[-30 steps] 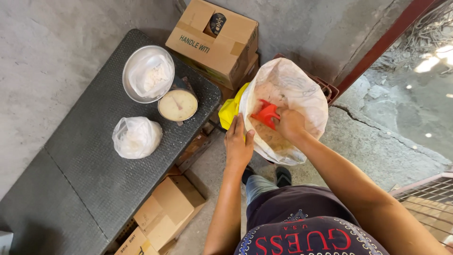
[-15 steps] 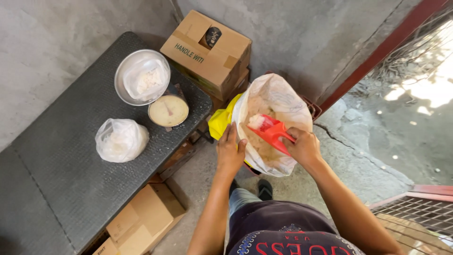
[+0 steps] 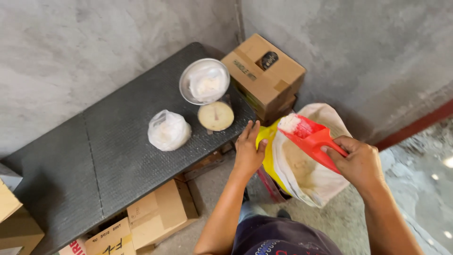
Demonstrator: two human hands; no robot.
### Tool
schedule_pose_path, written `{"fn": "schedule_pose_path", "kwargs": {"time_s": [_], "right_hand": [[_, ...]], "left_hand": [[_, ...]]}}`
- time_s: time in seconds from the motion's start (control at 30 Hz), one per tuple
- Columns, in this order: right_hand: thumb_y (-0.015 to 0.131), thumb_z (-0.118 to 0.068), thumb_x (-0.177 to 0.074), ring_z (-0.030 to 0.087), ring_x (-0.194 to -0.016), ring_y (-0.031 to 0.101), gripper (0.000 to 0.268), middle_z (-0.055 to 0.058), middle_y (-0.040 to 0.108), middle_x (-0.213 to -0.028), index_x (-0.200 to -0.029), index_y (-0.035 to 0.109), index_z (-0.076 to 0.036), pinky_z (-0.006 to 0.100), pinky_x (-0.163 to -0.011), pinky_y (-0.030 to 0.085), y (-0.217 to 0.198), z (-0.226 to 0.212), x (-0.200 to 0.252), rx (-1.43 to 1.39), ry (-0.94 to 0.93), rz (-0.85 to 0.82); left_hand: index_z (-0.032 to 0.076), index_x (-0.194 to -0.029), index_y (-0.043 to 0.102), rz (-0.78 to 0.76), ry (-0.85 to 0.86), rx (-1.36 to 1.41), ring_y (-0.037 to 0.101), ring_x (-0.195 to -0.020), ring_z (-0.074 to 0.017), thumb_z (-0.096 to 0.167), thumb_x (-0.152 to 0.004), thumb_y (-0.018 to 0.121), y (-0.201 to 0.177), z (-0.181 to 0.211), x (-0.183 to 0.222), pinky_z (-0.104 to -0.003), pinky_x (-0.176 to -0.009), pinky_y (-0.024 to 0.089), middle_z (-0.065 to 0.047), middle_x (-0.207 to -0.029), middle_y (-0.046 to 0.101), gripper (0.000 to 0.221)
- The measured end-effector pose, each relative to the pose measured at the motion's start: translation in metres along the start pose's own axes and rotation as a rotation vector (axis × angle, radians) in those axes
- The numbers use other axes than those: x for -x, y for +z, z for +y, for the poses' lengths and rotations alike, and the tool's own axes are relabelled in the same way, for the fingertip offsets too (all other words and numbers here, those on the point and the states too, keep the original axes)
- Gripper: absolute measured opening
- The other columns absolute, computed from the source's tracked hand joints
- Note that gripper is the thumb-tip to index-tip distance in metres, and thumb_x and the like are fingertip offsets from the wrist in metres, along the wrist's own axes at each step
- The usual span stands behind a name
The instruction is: Scooping powder from a large sack, weighing it on a scale, and filling small plastic bags.
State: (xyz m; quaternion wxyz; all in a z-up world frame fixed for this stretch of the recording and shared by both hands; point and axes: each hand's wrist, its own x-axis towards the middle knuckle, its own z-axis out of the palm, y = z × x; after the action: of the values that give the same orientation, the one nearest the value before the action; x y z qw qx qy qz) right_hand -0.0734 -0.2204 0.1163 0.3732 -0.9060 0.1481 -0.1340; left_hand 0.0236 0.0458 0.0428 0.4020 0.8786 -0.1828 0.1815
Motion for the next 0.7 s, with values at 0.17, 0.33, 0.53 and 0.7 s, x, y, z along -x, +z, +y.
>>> {"fn": "schedule_pose_path", "kwargs": {"time_s": [0.17,0.33,0.53,0.7], "right_hand": [[0.083,-0.029,-0.085,0.016,-0.054,0.057,0.029,0.013,0.067,-0.065,-0.105,0.079,-0.009,0.034,-0.055,0.049,0.021,-0.042,-0.043,-0.008,-0.07,-0.098],[0.082,-0.028,-0.084,0.013,-0.056,0.061,0.026,0.011,0.07,-0.071,-0.1,0.077,-0.007,0.032,-0.056,0.05,0.051,-0.107,-0.092,-0.076,-0.21,-0.133],[0.081,-0.036,-0.083,0.027,-0.066,0.069,0.034,0.017,0.072,-0.08,-0.104,0.078,-0.01,0.038,-0.066,0.054,0.1,-0.182,-0.142,0.082,-0.245,-0.178],[0.078,-0.036,-0.082,0.037,-0.085,0.071,0.037,0.016,0.075,-0.091,-0.113,0.077,-0.016,0.047,-0.077,0.055,0.144,-0.231,-0.171,0.336,-0.402,-0.198]], "left_hand": [[0.007,-0.146,0.056,0.108,-0.031,-0.048,0.053,-0.133,-0.0503,0.014,-0.09,0.073,-0.051,-0.037,-0.031,-0.051,-0.11,0.044,-0.032,-0.149,0.05,0.059],[0.01,-0.146,0.056,0.165,-0.078,-0.076,0.051,-0.132,-0.0521,0.012,-0.088,0.073,-0.1,-0.072,-0.067,-0.05,-0.108,0.045,-0.034,-0.15,0.048,0.06],[0.011,-0.146,0.057,0.206,-0.083,-0.093,0.048,-0.135,-0.0524,0.011,-0.09,0.074,-0.127,-0.12,-0.1,-0.051,-0.109,0.043,-0.037,-0.153,0.042,0.059],[0.01,-0.145,0.058,0.135,-0.103,0.013,0.048,-0.137,-0.0506,0.013,-0.09,0.074,-0.123,-0.157,-0.127,-0.048,-0.11,0.044,-0.034,-0.155,0.04,0.057]]}}
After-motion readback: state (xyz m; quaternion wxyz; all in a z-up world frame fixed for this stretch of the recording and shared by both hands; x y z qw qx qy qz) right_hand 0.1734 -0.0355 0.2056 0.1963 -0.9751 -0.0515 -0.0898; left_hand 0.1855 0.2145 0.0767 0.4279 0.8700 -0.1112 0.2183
